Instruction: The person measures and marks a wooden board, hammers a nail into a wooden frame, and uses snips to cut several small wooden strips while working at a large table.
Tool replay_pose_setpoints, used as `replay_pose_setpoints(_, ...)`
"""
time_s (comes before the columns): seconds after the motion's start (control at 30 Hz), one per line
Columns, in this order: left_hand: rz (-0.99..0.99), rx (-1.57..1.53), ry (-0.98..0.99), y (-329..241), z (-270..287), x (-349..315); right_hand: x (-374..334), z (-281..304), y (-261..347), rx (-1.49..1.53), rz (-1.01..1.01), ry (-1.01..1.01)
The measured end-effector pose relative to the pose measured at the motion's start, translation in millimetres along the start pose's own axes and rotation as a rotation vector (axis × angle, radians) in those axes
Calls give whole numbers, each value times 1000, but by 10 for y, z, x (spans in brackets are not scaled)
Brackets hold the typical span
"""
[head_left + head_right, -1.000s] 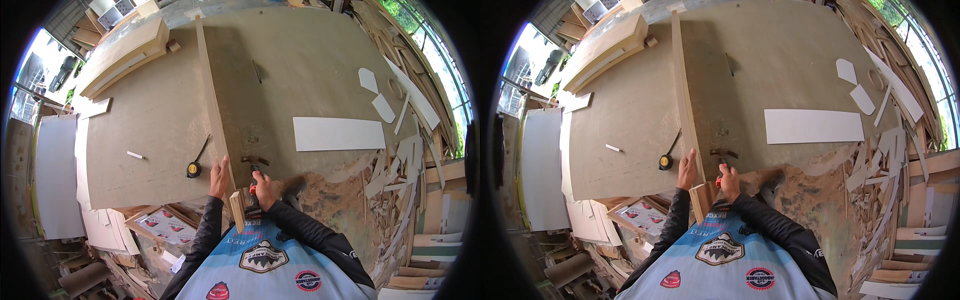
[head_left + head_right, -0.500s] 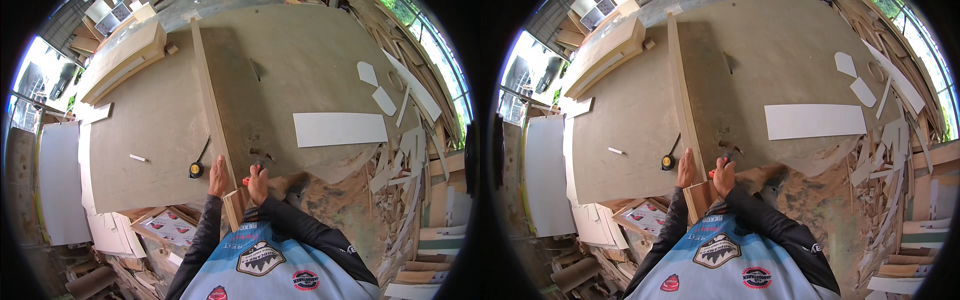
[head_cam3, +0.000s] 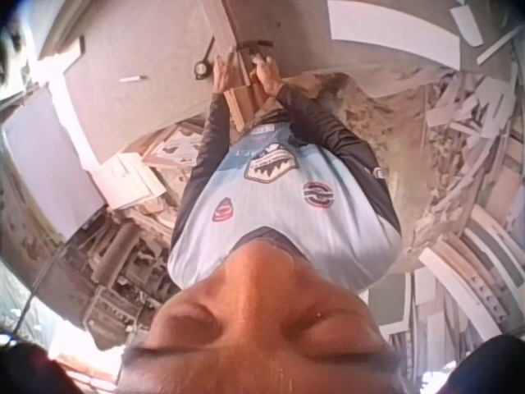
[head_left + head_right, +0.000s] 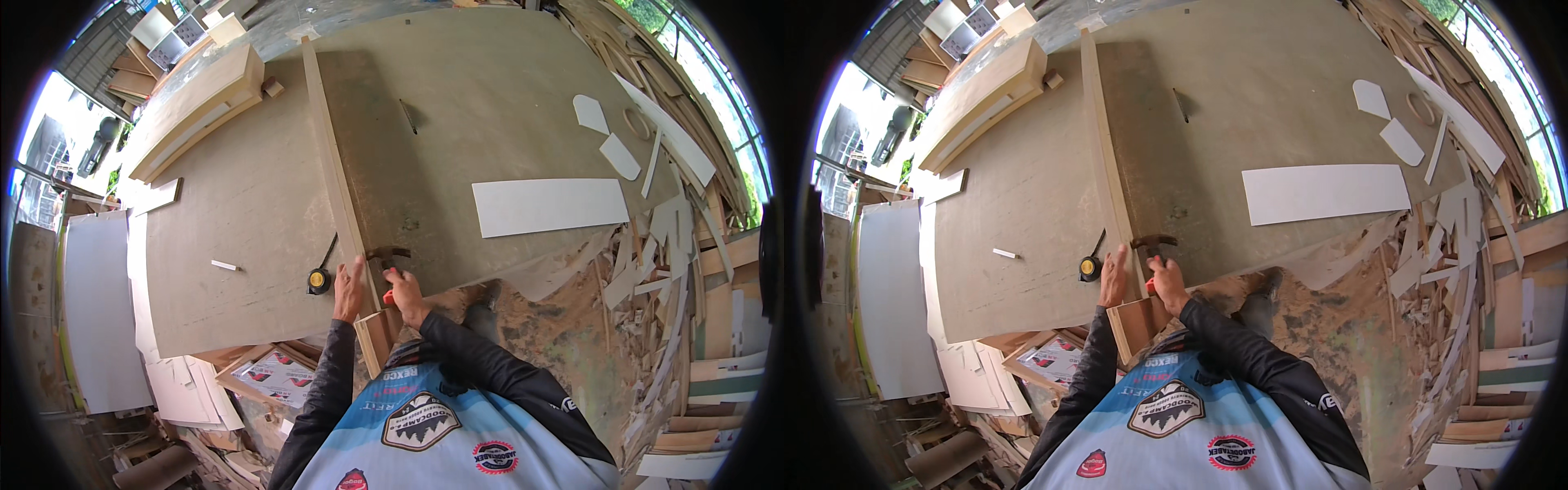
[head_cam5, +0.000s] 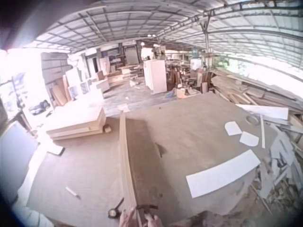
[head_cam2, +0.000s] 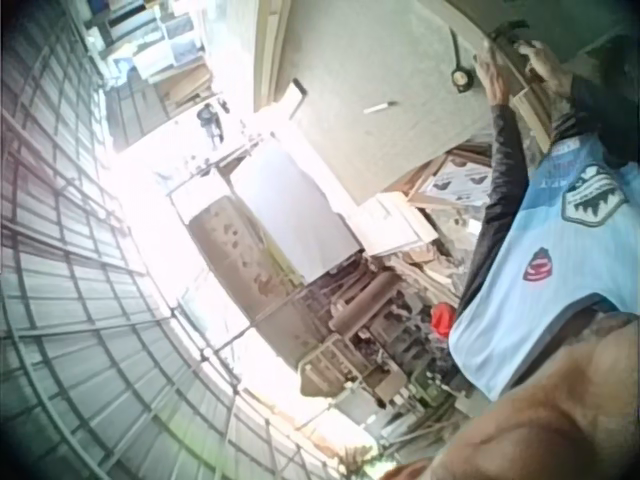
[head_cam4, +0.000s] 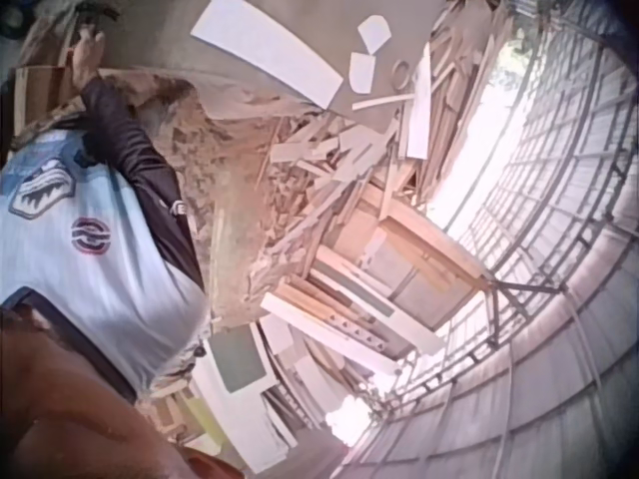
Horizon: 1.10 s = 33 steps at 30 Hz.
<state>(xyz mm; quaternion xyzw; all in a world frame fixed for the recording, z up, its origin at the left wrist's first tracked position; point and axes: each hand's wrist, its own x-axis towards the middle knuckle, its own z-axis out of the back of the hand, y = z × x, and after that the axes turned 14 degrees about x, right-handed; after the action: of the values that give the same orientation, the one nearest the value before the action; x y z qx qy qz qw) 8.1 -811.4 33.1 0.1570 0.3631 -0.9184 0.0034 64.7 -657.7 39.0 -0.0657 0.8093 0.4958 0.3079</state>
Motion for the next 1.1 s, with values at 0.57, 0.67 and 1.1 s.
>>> replay_pose_setpoints(0.57, -171, -197, 42, 231, 239, -1092, 836, -458, 372, 454, 333, -251)
replay_pose_setpoints(0.67, -96, -195, 41, 692, 79, -1492, 881, -745, 459, 335, 275, -274)
replay_pose_setpoints(1.1, 31, -186, 194, 165, 237, -2111, 963, -847, 263, 200, 226, -231)
